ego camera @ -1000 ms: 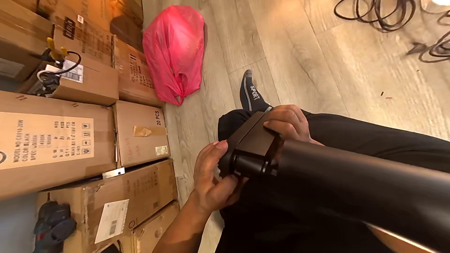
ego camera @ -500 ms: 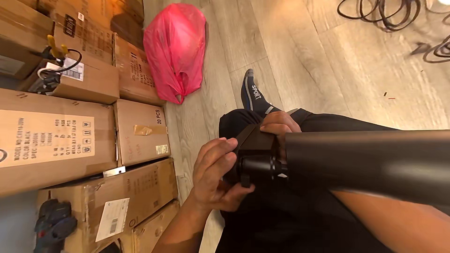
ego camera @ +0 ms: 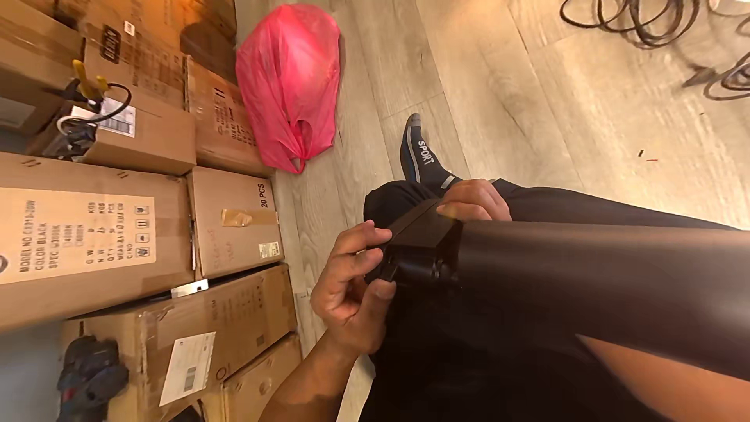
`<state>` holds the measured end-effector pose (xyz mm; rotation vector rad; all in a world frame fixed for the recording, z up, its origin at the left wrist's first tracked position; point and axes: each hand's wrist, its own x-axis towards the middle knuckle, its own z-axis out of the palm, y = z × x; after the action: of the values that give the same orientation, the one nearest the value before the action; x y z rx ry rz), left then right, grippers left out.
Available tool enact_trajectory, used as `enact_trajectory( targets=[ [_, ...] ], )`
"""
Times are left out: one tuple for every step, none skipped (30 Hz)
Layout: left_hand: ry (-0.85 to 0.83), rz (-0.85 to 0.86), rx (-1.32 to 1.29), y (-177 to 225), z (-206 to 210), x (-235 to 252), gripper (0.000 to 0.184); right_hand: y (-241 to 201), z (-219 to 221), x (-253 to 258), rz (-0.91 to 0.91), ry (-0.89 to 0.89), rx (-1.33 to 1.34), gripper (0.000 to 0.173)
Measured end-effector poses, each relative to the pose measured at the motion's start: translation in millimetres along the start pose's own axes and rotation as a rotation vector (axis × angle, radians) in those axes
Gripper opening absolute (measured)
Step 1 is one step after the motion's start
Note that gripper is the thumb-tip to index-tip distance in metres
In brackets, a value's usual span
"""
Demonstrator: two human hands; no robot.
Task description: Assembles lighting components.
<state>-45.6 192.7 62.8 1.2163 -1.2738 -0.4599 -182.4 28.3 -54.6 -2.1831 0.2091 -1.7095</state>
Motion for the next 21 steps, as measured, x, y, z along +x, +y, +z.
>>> enact_trajectory(
  targets=[
    [0.01, -0.008, -0.007, -0.1, 0.5, -0.8, 0.021, -0.5, 0.0, -0.9, 0.003, -0.012, -0.002, 0.017],
    [0.021, -0.016, -0.014, -0.2, 0.9, -1.3, 0.02, -0.9, 0.9, -1.7, 0.008, -0.016, -0.005, 0.017],
    [0.031, -0.024, -0.021, -0.1, 1.5, -1.8, 0.019, -1.4, 2.5, -3.4, 0.017, -0.014, -0.008, 0.018],
    [0.043, -0.033, -0.027, 0.2, 2.0, -2.7, 0.019, -2.1, 4.3, -6.5, 0.026, -0.014, -0.007, 0.018],
    [0.054, -0.041, -0.023, 0.4, 2.3, -3.4, 0.018, -3.5, 6.0, -10.2, 0.042, -0.014, -0.002, 0.018],
    [0.064, -0.045, -0.015, 0.3, 2.3, -4.0, 0.017, -5.4, 6.7, -11.9, 0.061, -0.018, -0.001, 0.018],
    [0.074, -0.051, -0.007, -0.1, 2.3, -4.6, 0.016, -6.9, 7.4, -13.3, 0.076, -0.021, 0.002, 0.018],
    [0.083, -0.055, -0.004, -0.6, 2.6, -5.2, 0.016, -6.7, 8.6, -14.5, 0.077, -0.019, -0.002, 0.018],
    [0.095, -0.058, -0.005, -1.5, 3.2, -6.0, 0.015, -5.1, 10.6, -15.3, 0.068, -0.006, -0.004, 0.018],
    [0.106, -0.063, -0.005, -2.1, 3.9, -7.2, 0.015, -4.0, 12.4, -13.1, 0.06, 0.012, -0.011, 0.02],
    [0.111, -0.068, -0.008, -2.6, 4.4, -8.4, 0.015, -3.7, 12.6, -11.1, 0.061, 0.017, -0.006, 0.021],
    [0.116, -0.071, -0.014, -3.4, 5.1, -8.9, 0.014, -3.4, 11.3, -9.4, 0.062, 0.006, 0.0, 0.022],
    [0.122, -0.074, -0.025, -4.4, 6.2, -9.2, 0.014, -2.7, 9.4, -8.0, 0.056, -0.013, -0.006, 0.022],
    [0.13, -0.079, -0.039, -5.8, 7.5, -9.3, 0.014, -2.5, 8.3, -7.8, 0.06, -0.029, -0.015, 0.023],
    [0.138, -0.086, -0.055, -7.5, 9.0, -8.9, 0.014, -2.2, 8.4, -8.6, 0.077, -0.03, -0.009, 0.023],
    [0.143, -0.094, -0.077, -8.9, 10.3, -7.6, 0.015, -1.4, 9.9, -10.1, 0.108, -0.02, 0.026, 0.023],
    [0.147, -0.098, -0.099, -9.9, 11.5, -5.1, 0.015, -1.2, 11.1, -11.2, 0.15, -0.014, 0.084, 0.02],
    [0.151, -0.105, -0.12, -10.2, 12.8, -2.5, 0.014, -3.5, 9.4, -11.8, 0.205, -0.043, 0.161, 0.019],
    [0.155, -0.123, -0.125, -9.4, 13.5, -0.6, 0.014, -10.9, 3.3, -7.7, 0.304, -0.103, 0.28, 0.03],
    [0.159, -0.147, -0.111, -8.9, 13.6, 2.2, 0.014, -22.9, -5.8, 3.9, 0.422, -0.179, 0.376, 0.046],
    [0.159, -0.171, -0.08, -9.6, 12.7, 6.5, 0.014, -28.5, -10.5, 11.3, 0.488, -0.229, 0.419, 0.058]
  ],
)
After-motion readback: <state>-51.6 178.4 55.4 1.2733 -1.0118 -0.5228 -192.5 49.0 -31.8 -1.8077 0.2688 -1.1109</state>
